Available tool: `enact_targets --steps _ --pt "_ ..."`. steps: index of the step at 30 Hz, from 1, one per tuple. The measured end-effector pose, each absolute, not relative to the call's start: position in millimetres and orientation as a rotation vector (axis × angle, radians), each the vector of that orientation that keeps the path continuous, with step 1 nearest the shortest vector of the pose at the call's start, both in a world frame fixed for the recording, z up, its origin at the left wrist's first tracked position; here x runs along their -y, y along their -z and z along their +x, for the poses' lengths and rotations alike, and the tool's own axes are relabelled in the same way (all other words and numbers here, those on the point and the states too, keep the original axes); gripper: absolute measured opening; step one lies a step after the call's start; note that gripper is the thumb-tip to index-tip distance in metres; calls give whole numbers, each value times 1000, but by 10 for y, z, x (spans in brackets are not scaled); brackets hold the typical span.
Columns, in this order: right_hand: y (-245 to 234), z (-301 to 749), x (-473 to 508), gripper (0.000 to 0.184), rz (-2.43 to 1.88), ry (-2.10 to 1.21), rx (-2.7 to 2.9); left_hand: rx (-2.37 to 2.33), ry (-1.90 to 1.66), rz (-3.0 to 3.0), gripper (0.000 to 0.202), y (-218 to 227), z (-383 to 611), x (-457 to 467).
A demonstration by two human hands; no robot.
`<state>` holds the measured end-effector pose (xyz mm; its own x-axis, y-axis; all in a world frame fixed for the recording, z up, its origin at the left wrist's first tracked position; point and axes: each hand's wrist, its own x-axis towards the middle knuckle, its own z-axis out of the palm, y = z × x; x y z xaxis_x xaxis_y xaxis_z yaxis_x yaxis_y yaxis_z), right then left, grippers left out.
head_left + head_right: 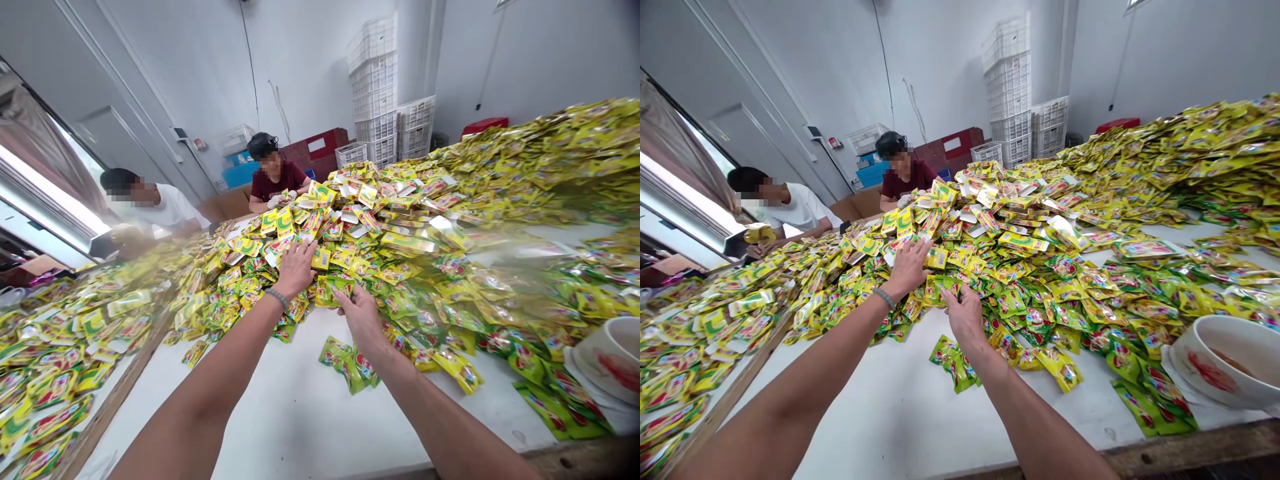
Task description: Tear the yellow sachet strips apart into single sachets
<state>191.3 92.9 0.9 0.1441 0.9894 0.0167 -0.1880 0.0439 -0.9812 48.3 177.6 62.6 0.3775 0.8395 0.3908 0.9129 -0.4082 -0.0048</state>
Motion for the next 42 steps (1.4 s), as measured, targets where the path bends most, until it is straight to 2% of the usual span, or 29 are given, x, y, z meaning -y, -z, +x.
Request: enact_targets --steps 6,13,17,19,21,22,26,29,32,37,39,42 --pt "-122 1949 -874 30 -1062 -1220 932 1542 315 -2442 51 -605 469 -1784" --pt "-110 1961 -868 34 -1058 -1187 920 1490 264 -2453 62 -310 -38 -849" --pt "-18 1927 -898 33 -1100 -1215 997 1702 236 -2525 68 -47 -288 -316" --pt "12 1899 -898 33 -1119 -1220 1082 1964 396 -2369 55 -13 -289 -147" --pt "31 1867 -889 33 -1146 -1216 1150 2219 528 -2149 31 -28 -169 -55" --pt "39 1852 -883 34 -1161 -1210 1176 2316 542 -2056 27 -40 -71 -38" --pt "81 1832 -867 37 -1241 -1093 1287 2524 381 -1921 60 -9 338 -118" --pt "110 1860 -871 37 -1289 -979 1363 2590 408 -1989 65 87 407 -207" --pt "119 1885 -879 35 -1305 -947 1384 2762 815 -2002 56 152 247 -248" --pt "101 1866 -853 29 -1227 -985 1472 2879 2365 -1865 43 151 8 -211" --pt "87 1849 -833 28 -1192 -993 1524 2843 2616 -1898 46 154 17 -174" --pt "55 1838 -808 26 -1174 -953 1593 2719 2653 -2121 46 172 78 -133"
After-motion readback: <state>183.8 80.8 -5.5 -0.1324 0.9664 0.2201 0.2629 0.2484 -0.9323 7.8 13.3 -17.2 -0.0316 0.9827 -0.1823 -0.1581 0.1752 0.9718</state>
